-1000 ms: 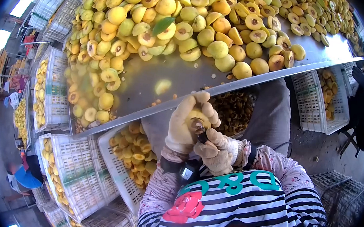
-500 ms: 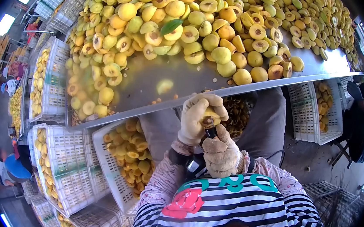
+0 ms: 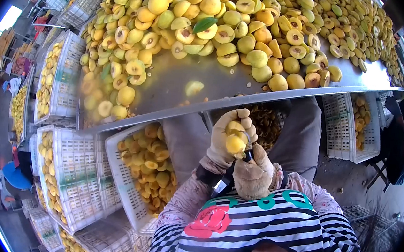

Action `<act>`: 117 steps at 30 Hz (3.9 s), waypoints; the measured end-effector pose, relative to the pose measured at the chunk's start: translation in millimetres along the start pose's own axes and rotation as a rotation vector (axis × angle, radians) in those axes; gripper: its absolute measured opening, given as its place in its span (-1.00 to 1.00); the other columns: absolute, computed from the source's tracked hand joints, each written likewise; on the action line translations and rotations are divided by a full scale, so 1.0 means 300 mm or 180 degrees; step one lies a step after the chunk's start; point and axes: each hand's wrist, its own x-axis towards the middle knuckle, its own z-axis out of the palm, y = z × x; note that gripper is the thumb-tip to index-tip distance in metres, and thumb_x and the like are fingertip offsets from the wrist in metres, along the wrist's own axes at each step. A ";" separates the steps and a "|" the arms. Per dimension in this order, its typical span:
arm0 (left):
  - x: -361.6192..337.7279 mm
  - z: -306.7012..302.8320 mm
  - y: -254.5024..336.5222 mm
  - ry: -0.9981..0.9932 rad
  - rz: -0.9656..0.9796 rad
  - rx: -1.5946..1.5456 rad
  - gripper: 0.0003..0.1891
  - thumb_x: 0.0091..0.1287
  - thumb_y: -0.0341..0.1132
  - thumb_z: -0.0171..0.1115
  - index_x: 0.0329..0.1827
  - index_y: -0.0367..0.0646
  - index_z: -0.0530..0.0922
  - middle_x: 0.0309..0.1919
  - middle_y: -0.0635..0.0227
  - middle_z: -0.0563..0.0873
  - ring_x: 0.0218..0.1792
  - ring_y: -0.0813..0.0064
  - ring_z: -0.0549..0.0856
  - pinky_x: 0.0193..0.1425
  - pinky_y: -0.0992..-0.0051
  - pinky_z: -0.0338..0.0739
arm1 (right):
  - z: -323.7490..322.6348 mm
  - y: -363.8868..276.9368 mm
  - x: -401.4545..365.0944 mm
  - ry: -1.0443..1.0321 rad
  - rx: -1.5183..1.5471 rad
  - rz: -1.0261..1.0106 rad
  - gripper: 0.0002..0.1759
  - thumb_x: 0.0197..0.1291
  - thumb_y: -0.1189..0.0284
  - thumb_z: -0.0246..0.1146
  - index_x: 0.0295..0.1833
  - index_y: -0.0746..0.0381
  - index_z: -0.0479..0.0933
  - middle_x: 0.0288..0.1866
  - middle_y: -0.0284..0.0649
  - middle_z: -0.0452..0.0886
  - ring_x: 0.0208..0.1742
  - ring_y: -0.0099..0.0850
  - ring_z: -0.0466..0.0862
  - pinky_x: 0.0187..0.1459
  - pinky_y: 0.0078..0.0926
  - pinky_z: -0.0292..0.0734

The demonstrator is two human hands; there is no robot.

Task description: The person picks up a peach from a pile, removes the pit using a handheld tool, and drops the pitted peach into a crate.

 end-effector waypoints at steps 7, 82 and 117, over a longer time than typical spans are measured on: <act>-0.097 0.015 0.155 0.0361 0.0475 0.0368 -0.51 0.59 -0.16 0.04 0.44 -0.29 0.41 0.31 0.08 0.57 0.36 0.08 0.54 0.44 0.00 0.49 | 0.084 -0.148 0.004 0.3330 -0.1913 -0.0838 -0.42 0.49 -0.27 -0.06 -0.21 0.05 0.35 -0.64 -0.48 0.24 -0.73 -0.60 0.18 -0.62 -0.55 0.19; 0.110 0.202 0.410 0.0413 0.1428 0.7274 -0.63 0.48 -0.33 0.15 0.32 -0.15 0.59 0.31 0.08 0.62 0.31 0.18 0.60 0.38 0.33 0.47 | 0.006 -0.174 -0.071 0.3161 -0.1667 -0.0197 -0.45 0.52 -0.19 -0.02 -0.26 0.06 0.42 -0.60 -0.49 0.29 -0.69 -0.64 0.21 -0.61 -0.61 0.20; -0.004 0.115 0.085 0.1013 0.1462 0.3395 -0.40 0.61 0.15 -0.15 0.20 -0.26 0.54 -0.01 0.11 0.69 -0.21 0.34 0.71 -0.11 0.39 0.64 | 0.148 -0.164 0.098 0.3656 -0.4292 -0.0046 -0.50 0.46 -0.01 0.16 0.10 0.24 0.57 -0.34 -0.21 0.65 -0.29 -0.38 0.65 -0.18 -0.41 0.54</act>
